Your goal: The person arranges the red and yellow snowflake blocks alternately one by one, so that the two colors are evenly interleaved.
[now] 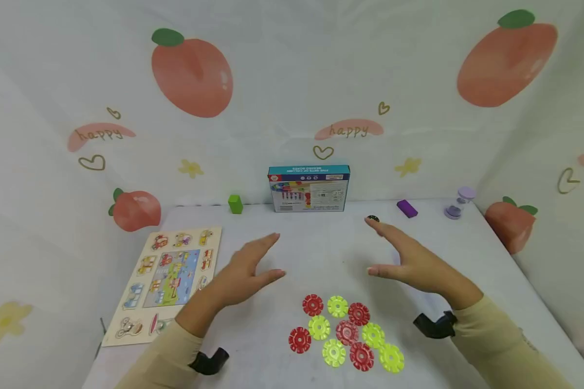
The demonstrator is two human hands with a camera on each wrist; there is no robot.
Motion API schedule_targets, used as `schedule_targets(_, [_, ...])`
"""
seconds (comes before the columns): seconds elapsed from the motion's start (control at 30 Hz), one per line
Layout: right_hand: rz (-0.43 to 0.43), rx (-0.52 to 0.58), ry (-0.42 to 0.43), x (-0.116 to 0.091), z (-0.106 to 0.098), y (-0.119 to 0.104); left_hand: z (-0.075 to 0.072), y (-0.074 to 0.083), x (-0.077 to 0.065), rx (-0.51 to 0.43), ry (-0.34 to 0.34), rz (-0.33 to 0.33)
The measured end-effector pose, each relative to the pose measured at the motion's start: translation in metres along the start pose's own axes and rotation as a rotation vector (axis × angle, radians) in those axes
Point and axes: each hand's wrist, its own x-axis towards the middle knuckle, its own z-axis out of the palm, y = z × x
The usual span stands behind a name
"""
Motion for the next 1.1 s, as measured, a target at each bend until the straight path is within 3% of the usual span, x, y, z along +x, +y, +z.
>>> schedule_targets(0.1, [0.002, 0.207, -0.01, -0.002, 0.034, 0.014, 0.035, -0.004, 0.001, -0.188, -0.011, -0.03])
schedule_targets(0.23, [0.051, 0.383, -0.074, -0.005, 0.081, 0.032, 0.085, -0.005, 0.003, -0.287, -0.016, -0.026])
schedule_targets(0.33, [0.094, 0.348, -0.117, -0.008, 0.106, 0.04, 0.116, -0.004, 0.005, -0.215, 0.024, 0.001])
schedule_targets(0.43, [0.091, 0.223, -0.118, -0.008, 0.12, 0.039, 0.132, -0.002, 0.005, -0.101, 0.078, 0.043])
schedule_targets(0.53, [0.062, 0.11, -0.093, -0.006, 0.128, 0.034, 0.136, -0.002, 0.005, -0.034, 0.109, 0.075])
schedule_targets(0.67, [0.063, 0.065, -0.08, -0.003, 0.133, 0.029, 0.135, -0.004, 0.006, -0.054, 0.12, 0.056])
schedule_targets(0.9, [0.135, 0.143, -0.107, -0.003, 0.13, 0.025, 0.133, -0.002, 0.006, -0.171, 0.163, -0.006])
schedule_targets(1.1, [0.181, 0.288, -0.114, -0.001, 0.118, 0.019, 0.127, 0.005, 0.004, -0.05, 0.159, -0.143])
